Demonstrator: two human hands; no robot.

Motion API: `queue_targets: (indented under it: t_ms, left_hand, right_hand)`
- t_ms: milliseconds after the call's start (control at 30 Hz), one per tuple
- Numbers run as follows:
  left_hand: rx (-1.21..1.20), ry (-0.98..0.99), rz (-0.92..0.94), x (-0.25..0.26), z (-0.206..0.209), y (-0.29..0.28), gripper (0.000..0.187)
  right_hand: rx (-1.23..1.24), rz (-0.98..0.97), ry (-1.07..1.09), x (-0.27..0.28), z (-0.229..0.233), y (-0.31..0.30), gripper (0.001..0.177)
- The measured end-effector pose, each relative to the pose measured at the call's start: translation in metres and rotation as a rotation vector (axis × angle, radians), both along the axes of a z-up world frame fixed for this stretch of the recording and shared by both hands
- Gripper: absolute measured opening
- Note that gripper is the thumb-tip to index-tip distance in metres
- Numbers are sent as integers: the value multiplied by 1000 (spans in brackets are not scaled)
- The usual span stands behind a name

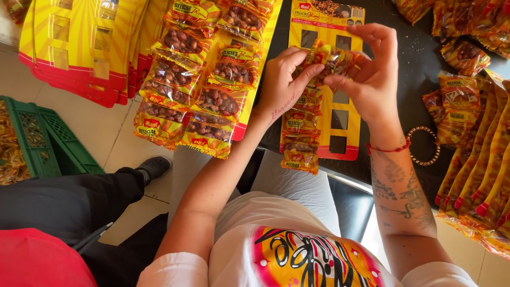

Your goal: The person places small individual bags of snacks into the slots of a larger display card, repeating this for several cards and then stacking the completed display cards on a table.

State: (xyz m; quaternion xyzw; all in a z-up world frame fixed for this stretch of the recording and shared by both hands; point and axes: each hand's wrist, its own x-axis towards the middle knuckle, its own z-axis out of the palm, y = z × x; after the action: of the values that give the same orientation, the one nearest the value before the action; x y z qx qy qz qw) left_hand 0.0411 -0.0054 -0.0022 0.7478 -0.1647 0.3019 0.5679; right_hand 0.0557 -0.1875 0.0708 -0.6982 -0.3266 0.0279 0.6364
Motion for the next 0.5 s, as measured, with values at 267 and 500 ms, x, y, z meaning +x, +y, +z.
queue_targets:
  t_ms: [267, 500]
  left_hand:
    - [-171, 40, -40, -8, 9, -2, 22]
    - [-136, 20, -60, -11, 13, -1, 23]
  right_hand:
    - [320, -164, 564, 19, -33, -13, 17]
    - [236, -384, 290, 42, -38, -20, 18]
